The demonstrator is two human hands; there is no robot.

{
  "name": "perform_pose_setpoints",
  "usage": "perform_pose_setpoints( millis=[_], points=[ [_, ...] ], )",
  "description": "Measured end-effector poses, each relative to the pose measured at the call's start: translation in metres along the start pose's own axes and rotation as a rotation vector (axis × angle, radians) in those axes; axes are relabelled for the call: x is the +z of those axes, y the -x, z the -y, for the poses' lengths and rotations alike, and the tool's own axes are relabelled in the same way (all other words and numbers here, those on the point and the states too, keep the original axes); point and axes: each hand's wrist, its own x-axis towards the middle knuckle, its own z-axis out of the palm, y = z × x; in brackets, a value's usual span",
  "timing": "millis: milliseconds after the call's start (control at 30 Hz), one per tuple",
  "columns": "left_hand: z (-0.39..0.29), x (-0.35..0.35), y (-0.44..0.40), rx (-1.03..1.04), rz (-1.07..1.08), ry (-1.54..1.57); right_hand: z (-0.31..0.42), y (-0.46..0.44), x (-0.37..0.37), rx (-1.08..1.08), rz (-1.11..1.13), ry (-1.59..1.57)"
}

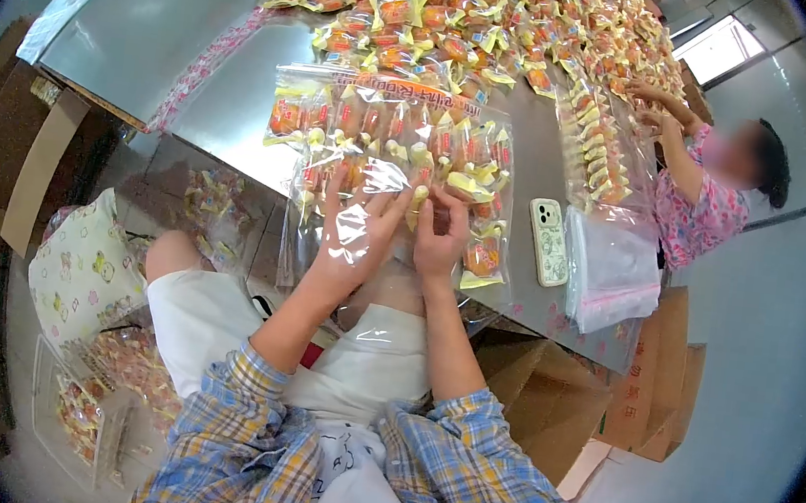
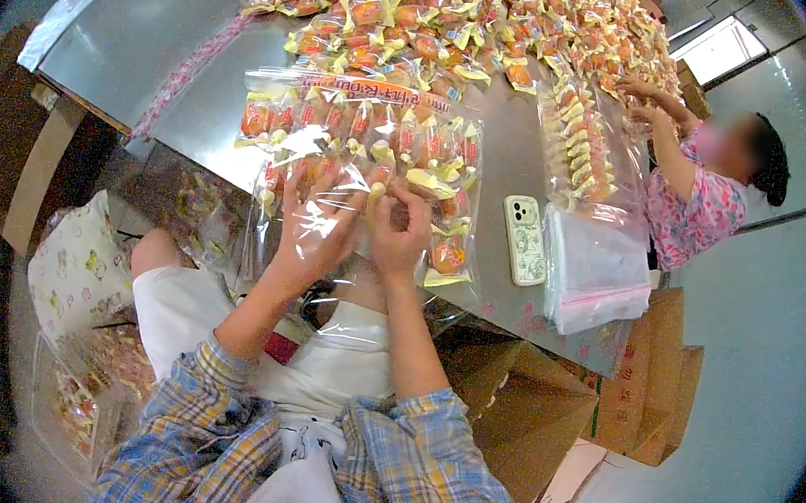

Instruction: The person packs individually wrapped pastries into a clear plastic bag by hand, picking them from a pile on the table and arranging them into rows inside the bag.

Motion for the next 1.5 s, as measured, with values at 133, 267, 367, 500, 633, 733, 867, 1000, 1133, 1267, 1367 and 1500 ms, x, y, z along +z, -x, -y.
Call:
perform_pose_setpoints(
  millis=[133, 267, 367, 500, 633, 733, 867, 1000, 1133, 1267, 1367, 1500],
  points=[
    [-0.006, 0.004, -0.001, -0.104, 0.022, 0.078, 0.010, 0.001, 0.001, 0.058, 0.001, -0.061],
    [-0.002, 0.031, 0.001, -0.075, -0.124, -0.075, 0.018, 0.005, -0.005, -0.046, -0.013, 0.054],
    [0.004, 0.041, 0.006, -0.061, -0.181, -0.076, 0.042, 0.004, -0.010, -0.240, -0.130, 0.293],
    [0.001, 0.045, 0.010, -0.100, -0.167, -0.021, 0.051, -0.010, -0.035, -0.288, 0.037, 0.648],
    [0.000, 0.053, 0.008, -0.136, -0.161, 0.000, 0.033, -0.008, -0.045, -0.253, 0.068, 0.579],
    [-0.001, 0.056, 0.010, -0.131, -0.168, -0.031, 0.047, -0.005, -0.044, -0.228, -0.009, 0.700],
    [0.002, 0.053, 0.008, -0.099, -0.190, -0.073, 0.037, -0.009, -0.047, -0.176, 0.029, 0.742],
    [-0.002, 0.049, 0.007, -0.120, -0.159, -0.047, 0.034, -0.005, -0.046, -0.253, 0.071, 0.629],
    [-0.005, 0.049, 0.003, -0.137, -0.165, -0.030, 0.032, 0.001, -0.047, -0.426, 0.124, 0.390],
    [-0.018, 0.032, -0.008, -0.152, -0.136, -0.054, 0.005, 0.001, -0.047, -0.480, 0.144, 0.284],
    [-0.017, 0.042, -0.001, -0.081, -0.060, -0.003, 0.026, -0.001, -0.050, -0.435, 0.229, 0.289],
    [-0.028, 0.045, -0.007, 0.039, -0.093, -0.028, 0.039, -0.004, -0.058, -0.194, 0.329, 0.185]
  ],
)
